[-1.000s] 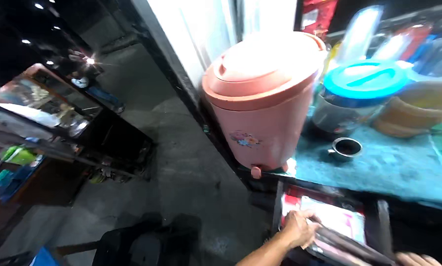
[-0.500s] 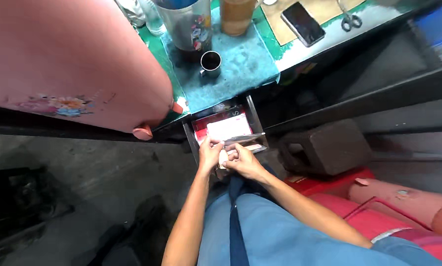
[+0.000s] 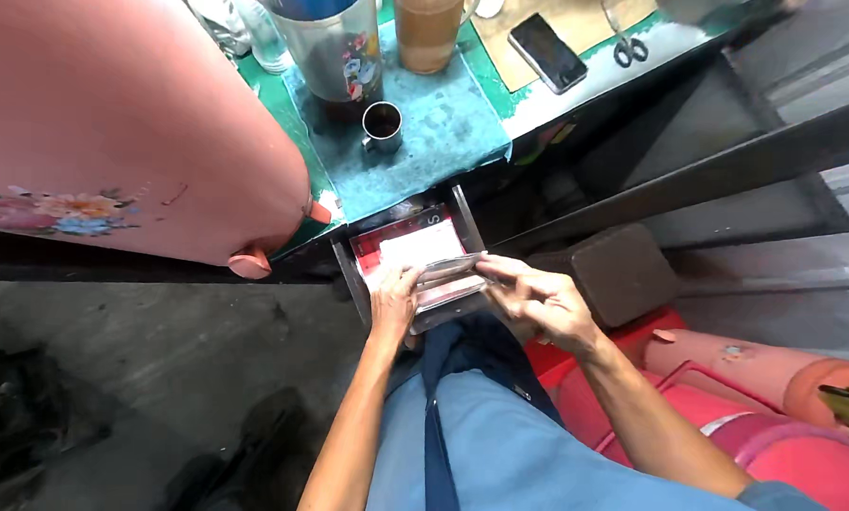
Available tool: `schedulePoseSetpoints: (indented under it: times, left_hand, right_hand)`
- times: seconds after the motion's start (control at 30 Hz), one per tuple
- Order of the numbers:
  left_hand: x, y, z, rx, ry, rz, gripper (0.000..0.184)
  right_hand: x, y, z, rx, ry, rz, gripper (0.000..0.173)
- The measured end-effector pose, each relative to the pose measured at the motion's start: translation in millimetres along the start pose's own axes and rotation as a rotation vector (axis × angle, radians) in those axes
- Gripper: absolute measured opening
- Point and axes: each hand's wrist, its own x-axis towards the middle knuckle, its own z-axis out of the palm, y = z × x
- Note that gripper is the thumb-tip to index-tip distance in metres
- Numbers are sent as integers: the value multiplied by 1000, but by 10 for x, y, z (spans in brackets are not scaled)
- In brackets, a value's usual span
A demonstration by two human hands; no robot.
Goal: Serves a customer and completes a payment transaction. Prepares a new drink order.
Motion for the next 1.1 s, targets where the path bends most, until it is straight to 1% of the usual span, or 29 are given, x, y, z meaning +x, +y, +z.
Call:
schedulePoseSetpoints:
  times: [0.03, 0.1, 0.2, 0.3, 0.37, 0.43, 0.53, 0.57, 0.6, 0.67, 0.7, 0.77, 0.83, 0.93, 1.0, 1.1]
  left_hand:
    - [4, 0, 16, 55, -3, 24, 25]
    - [6, -7, 47, 131, -15, 57, 25]
    - [32, -14, 66, 190, -18, 92, 30]
    - [40, -14, 66, 201, -13, 121, 31]
    - [40, -1, 62, 211, -21, 114, 30]
    - [38, 11, 58, 219, -25, 120, 30]
    - [24, 14, 71, 207, 17, 168, 26]
    - [14, 18, 71, 204, 23, 189, 24]
    - [3, 30, 62, 199, 14, 204, 22]
    - [7, 57, 46, 210, -32, 206, 18]
    - [10, 77, 40, 228, -60, 195, 17]
    - [22, 129, 23, 253, -127, 155, 13]
    - [46, 179, 8, 266, -188, 110, 9]
    - [61, 212, 1, 294, -245, 64, 13]
    - [70, 232, -6, 314, -267, 17, 15]
    - [52, 250, 6, 300, -296, -49, 12]
  right_hand:
    - [-30, -109, -1, 98, -57, -21, 30]
    - [-115, -330, 69, 262, -189, -4, 29]
    - [-233, -549, 242, 312, -341, 32, 31]
    - [-301, -580, 327, 351, -396, 35, 27]
    - [-303, -574, 327, 372, -380, 52, 25]
    - [-291, -544, 295, 377, -371, 83, 35]
    - [-291, -445, 194, 318, -401, 168, 56]
    - [-288, -404, 153, 261, -375, 227, 57]
    - [-273, -356, 112, 186, -319, 285, 48]
    - [-172, -237, -11, -13, -185, 379, 22]
    - [-111, -155, -87, -103, -123, 402, 21]
    - [37, 10, -230, -235, -21, 407, 30]
    - [210, 150, -349, -369, 10, 400, 39]
    - [443, 321, -386, -473, 58, 378, 49]
    - [574, 463, -343, -488, 137, 366, 47]
    - [716, 627, -268, -525, 242, 437, 40]
